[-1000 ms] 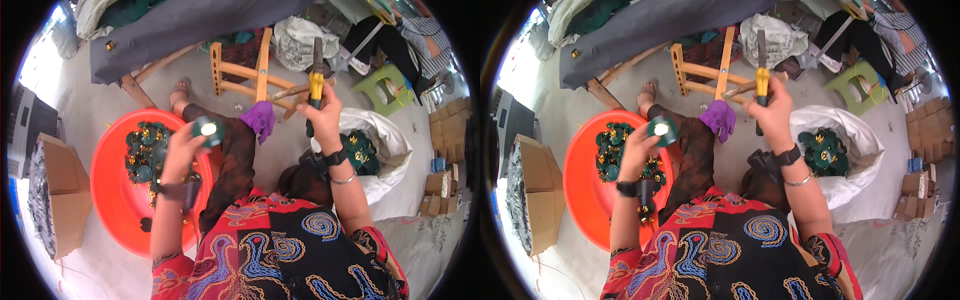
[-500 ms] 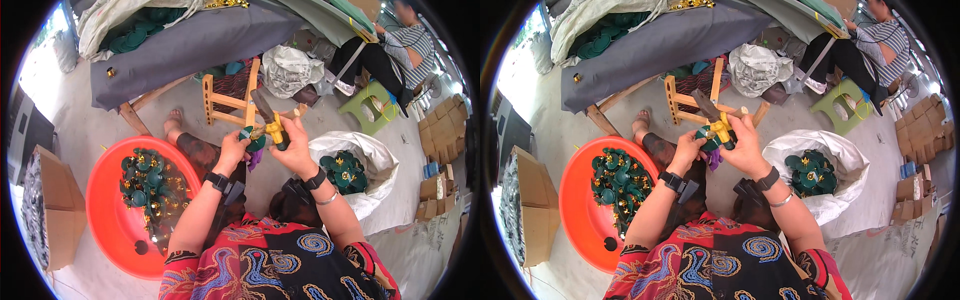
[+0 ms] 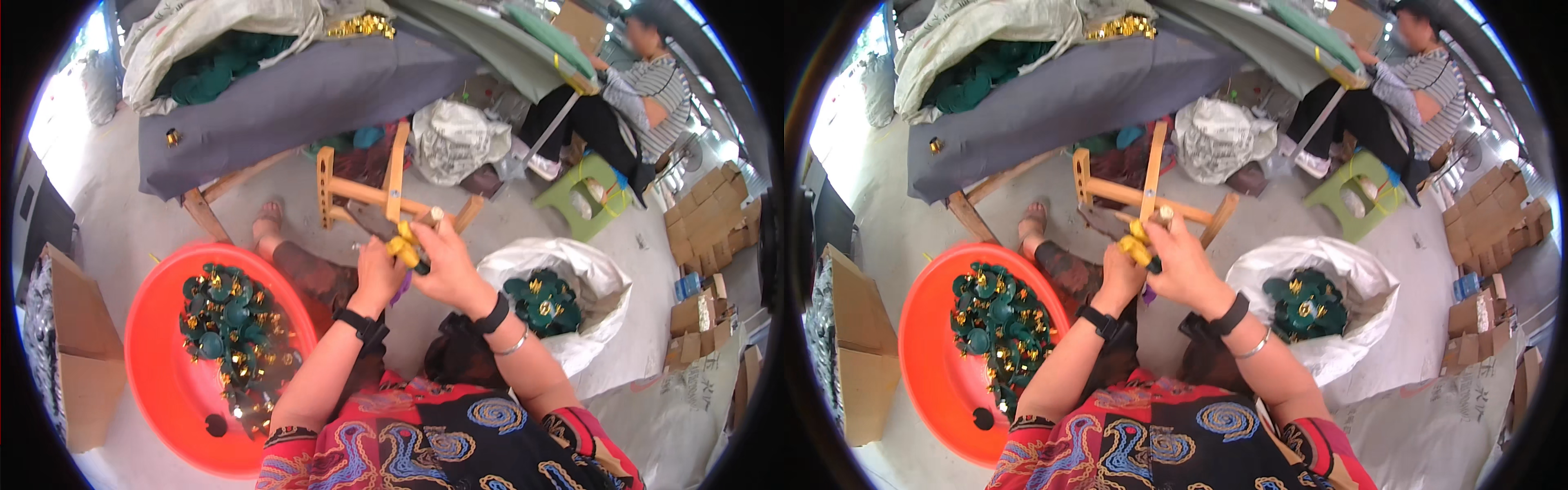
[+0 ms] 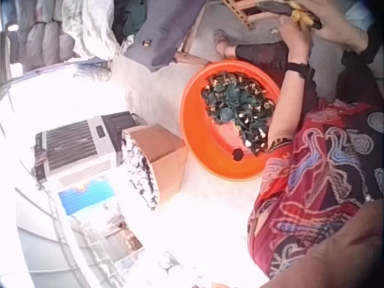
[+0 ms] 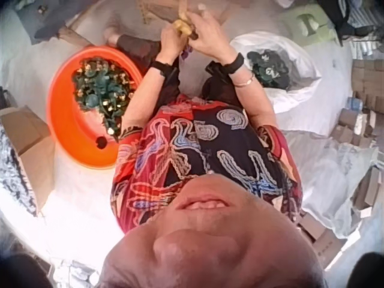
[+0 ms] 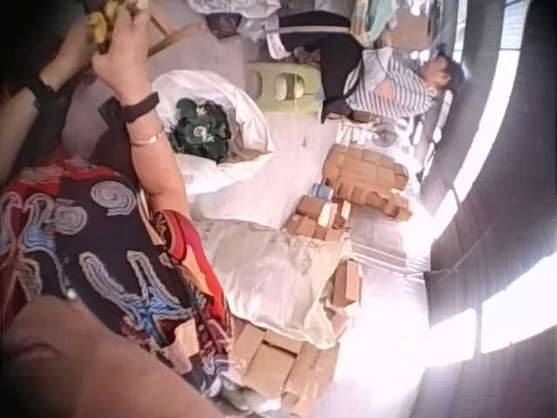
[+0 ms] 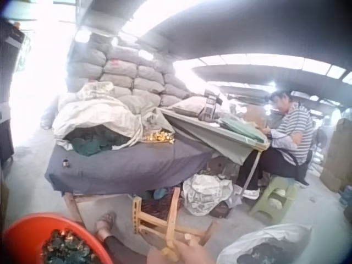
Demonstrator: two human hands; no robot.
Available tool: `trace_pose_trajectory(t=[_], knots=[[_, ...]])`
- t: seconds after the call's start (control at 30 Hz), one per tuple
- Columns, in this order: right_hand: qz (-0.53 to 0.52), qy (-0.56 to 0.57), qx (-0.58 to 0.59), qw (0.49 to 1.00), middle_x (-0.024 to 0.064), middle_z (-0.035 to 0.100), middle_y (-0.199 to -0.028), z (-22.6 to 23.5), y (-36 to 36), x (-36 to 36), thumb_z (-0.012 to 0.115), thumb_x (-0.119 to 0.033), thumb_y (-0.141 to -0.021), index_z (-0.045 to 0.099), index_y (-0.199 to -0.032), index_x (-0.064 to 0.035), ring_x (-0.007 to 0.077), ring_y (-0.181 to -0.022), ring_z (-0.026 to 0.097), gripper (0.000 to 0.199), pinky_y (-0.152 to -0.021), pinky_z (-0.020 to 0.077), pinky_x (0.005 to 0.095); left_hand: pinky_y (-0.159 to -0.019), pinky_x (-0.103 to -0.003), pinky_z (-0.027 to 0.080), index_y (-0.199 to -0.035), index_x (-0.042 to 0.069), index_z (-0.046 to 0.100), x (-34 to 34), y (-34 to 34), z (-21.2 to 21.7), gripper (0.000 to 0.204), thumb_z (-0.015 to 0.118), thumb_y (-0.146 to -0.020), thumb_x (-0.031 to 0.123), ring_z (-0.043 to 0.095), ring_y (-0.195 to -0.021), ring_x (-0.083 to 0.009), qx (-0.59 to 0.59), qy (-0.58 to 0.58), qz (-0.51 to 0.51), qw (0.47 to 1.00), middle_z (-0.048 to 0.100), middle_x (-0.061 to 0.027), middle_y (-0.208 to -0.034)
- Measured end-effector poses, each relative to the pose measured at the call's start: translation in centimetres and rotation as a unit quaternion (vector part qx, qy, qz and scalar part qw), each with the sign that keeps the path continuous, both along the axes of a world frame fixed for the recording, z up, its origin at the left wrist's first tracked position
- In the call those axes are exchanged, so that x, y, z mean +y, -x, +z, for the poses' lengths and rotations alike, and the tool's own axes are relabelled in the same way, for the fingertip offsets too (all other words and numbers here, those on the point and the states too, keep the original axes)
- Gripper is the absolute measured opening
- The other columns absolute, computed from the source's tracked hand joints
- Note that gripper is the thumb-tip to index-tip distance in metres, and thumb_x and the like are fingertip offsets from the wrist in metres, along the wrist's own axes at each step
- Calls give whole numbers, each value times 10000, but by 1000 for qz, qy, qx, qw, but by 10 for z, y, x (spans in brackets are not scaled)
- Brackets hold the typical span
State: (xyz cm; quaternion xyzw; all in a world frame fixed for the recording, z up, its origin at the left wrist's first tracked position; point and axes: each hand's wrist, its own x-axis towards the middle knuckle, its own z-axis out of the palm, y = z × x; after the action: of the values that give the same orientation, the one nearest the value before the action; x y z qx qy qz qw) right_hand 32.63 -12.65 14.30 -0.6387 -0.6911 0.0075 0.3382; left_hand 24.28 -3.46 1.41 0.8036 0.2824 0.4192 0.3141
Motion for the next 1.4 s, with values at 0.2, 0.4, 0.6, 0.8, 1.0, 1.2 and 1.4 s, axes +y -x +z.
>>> trace_pose_trajectory(t=[0.2,0.4,0.6,0.8,1.0,1.2,1.4], knots=[[26,-67,4,997,204,533,-1054,25,-11,-30,657,-40,-576,510,-1159,6,339,-998,541,602,-841,443,372,-699,-430,404,-844,80,652,-6,0,7,128,629,-731,137,573,-845,-294,-5,3,-15,1000,626,-80,-826],[-118,-3,-127,985,197,525,-973,80,-25,-52,629,-8,-581,473,-1155,13,390,-883,541,595,-739,468,430,-766,-424,426,-937,98,668,-8,-6,7,212,677,-761,216,588,-994,-290,-50,34,-2,998,657,-123,-944],[-100,44,-172,979,189,534,-927,108,-36,-56,614,22,-584,470,-1171,25,368,-841,548,604,-727,471,414,-764,-429,427,-931,84,660,-7,-6,14,200,664,-777,212,586,-983,-300,-30,15,5,999,655,-132,-929],[-87,-51,-195,976,202,532,-943,78,-24,-37,583,42,-610,463,-1112,30,395,-830,558,517,-734,460,448,-766,-435,429,-901,73,645,0,-4,15,176,653,-779,199,583,-973,-301,-49,9,-1,999,644,-131,-928],[-116,-15,47,992,226,523,-1038,53,-29,-41,623,-52,-596,488,-1105,0,401,-945,533,530,-782,435,419,-771,-417,471,-913,6,637,-2,-8,4,211,669,-762,150,588,-916,-360,-60,-3,-19,998,636,-189,-945],[15,-103,39,994,189,427,-1208,-3,-12,-8,672,-90,-601,486,-1206,-8,330,-1129,451,637,-956,380,365,-679,-434,477,-948,62,630,5,-3,-16,226,630,-722,83,582,-770,-361,-11,-26,-22,999,613,-161,-848],[-79,-113,232,963,156,497,-1038,-20,-25,-6,702,-88,-577,522,-1145,2,294,-1000,502,604,-853,424,325,-682,-401,489,-890,37,635,-6,7,18,189,659,-703,38,604,-745,-330,-5,1,-17,1000,624,-161,-818]])
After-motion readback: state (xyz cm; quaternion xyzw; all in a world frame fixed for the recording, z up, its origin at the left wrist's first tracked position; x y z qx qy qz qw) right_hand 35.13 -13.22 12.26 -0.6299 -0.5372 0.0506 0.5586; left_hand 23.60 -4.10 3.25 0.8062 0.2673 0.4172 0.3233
